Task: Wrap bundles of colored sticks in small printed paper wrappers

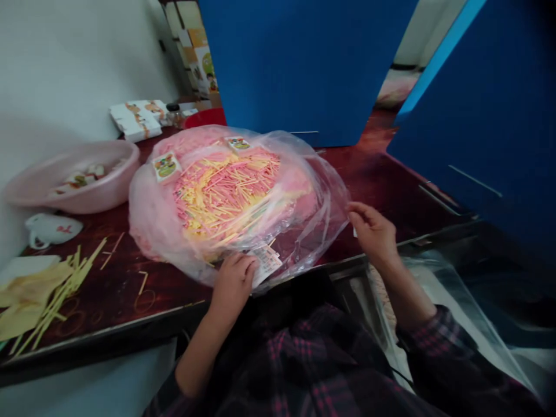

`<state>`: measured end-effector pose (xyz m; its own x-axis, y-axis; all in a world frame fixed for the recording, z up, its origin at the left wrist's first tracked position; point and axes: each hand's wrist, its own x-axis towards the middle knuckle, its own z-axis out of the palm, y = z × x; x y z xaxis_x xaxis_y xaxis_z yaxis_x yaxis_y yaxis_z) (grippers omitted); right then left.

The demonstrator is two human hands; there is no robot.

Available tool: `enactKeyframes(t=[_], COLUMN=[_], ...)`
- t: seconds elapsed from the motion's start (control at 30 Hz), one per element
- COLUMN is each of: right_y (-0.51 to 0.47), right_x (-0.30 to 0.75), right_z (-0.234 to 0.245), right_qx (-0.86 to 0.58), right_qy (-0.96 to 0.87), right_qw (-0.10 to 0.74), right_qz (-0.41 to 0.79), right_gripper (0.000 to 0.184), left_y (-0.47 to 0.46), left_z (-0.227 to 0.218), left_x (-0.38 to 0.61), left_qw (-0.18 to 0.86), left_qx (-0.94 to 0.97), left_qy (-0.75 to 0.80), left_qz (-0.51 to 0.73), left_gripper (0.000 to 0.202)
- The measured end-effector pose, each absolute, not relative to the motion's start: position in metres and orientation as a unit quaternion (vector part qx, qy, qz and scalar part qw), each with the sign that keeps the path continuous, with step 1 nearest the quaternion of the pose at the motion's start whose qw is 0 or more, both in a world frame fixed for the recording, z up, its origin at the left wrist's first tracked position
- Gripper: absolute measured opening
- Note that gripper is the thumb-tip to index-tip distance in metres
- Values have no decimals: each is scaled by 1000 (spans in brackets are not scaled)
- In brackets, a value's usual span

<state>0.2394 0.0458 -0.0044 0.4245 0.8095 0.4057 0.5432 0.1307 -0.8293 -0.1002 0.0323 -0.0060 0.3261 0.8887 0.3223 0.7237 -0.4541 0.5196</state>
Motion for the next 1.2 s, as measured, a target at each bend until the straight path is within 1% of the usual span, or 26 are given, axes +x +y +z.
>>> enactKeyframes(t=[0.03,0.07,0.1,0.13,0.2,0.27,0.33,0.37,0.43,0.57,0.7,0.83,0.93,1.0,1.07,1.13,1.2], right_y=[43,41,40,41,44,49,53,54,54,52,49,47,45,43,41,40,40], right_x=[216,193,170,149,115,93,83,81,83,98,105,101,101,103,105,105,102], right_z=[-3,-2,-2,-3,-5,-6,-8,-8,-10,-13,-8,2,10,16,21,25,29], right_qx=[-608,-563,-517,-480,-475,-526,-575,-587,-593,-575,-554,-520,-493,-482,-469,-451,-436], right_qy=[-554,-600,-653,-703,-768,-788,-781,-776,-768,-742,-698,-595,-543,-532,-530,-529,-531], right_qw=[538,514,478,434,338,248,188,175,185,278,330,396,442,471,489,499,500], right_qz=[185,242,280,294,264,200,155,148,157,204,311,469,516,512,510,517,528], right_gripper=[29,25,21,19,17,15,14,14,15,25,38,32,27,27,27,27,27], left_y=[35,37,39,41,44,45,45,45,42,33,26,27,27,26,27,30,35], left_z=[-13,-18,-23,-27,-30,-31,-30,-30,-29,-26,-22,-16,-10,-4,5,14,23], left_x=[-101,-100,-100,-99,-97,-95,-94,-93,-92,-92,-91,-88,-86,-86,-88,-90,-93], left_qw=[121,102,86,75,68,64,61,61,66,41,-18,-59,-49,-9,59,175,327], left_qx=[809,813,814,815,816,817,813,810,802,802,805,801,795,776,742,693,622], left_qy=[510,519,527,533,537,538,542,546,553,533,482,443,429,437,455,474,482], left_qz=[265,245,228,215,201,199,202,205,217,267,346,398,427,454,489,515,524], left_gripper=[20,19,18,17,13,9,12,15,21,23,22,22,18,18,34,54,60])
